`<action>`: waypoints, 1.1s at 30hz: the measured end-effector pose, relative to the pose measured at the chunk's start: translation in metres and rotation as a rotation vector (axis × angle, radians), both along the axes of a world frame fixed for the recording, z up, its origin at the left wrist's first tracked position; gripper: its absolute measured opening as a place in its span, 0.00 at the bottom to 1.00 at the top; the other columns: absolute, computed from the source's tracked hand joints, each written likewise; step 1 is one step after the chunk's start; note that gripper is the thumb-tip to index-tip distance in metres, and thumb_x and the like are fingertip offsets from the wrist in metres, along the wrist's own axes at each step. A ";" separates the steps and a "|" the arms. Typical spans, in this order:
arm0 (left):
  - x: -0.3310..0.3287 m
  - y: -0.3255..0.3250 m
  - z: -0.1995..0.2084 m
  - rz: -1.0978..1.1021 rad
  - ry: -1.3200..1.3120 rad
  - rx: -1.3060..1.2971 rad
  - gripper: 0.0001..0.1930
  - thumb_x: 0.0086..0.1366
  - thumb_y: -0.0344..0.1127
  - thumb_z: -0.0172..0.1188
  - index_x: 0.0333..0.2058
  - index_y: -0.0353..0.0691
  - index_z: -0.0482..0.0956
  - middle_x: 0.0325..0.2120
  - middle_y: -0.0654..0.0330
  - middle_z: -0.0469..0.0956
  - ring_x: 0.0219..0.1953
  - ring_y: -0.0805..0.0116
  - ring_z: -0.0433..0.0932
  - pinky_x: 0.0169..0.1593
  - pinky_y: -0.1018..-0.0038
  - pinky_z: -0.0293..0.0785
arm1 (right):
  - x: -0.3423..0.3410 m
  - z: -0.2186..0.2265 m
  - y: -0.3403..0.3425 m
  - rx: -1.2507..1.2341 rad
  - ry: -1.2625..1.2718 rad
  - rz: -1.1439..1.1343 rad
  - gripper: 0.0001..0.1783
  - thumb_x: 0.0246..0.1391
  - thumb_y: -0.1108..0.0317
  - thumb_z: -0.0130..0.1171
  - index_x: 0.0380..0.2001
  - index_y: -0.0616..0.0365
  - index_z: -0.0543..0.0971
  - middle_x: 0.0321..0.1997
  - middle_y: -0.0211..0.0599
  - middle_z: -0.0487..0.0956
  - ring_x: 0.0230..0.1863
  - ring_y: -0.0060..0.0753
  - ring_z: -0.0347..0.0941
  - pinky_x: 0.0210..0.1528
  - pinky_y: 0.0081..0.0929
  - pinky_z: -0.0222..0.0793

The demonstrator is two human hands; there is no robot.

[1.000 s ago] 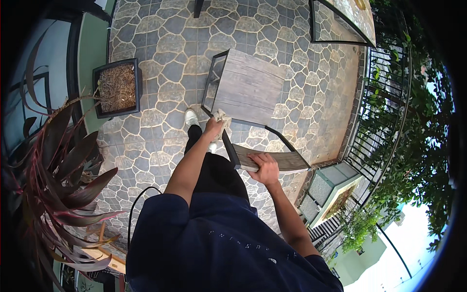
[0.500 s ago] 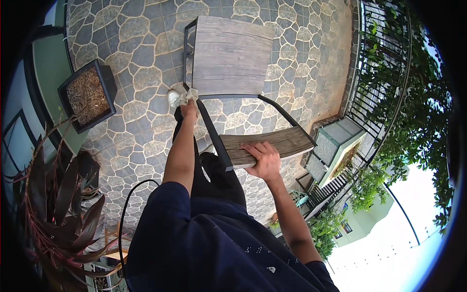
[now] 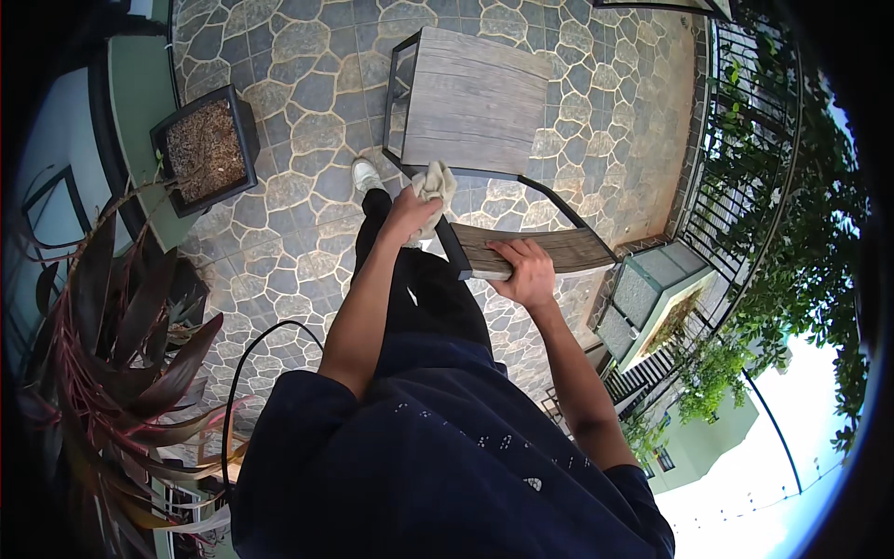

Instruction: Wiping down a wooden and metal chair with a cloth in an outdoor cafe.

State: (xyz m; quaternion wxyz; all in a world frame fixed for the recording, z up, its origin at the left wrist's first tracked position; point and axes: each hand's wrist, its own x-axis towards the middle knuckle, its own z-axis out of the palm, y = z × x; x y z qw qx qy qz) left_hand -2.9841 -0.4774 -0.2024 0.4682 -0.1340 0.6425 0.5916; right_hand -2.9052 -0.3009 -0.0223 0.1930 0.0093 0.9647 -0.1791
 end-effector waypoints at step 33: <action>0.005 0.006 0.092 -0.046 0.377 -0.180 0.18 0.52 0.38 0.55 0.40 0.31 0.72 0.36 0.40 0.73 0.43 0.43 0.71 0.46 0.59 0.68 | 0.006 -0.009 0.007 -0.018 0.123 0.006 0.22 0.28 0.55 0.66 0.33 0.50 0.80 0.29 0.30 0.77 0.33 0.36 0.72 0.35 0.31 0.70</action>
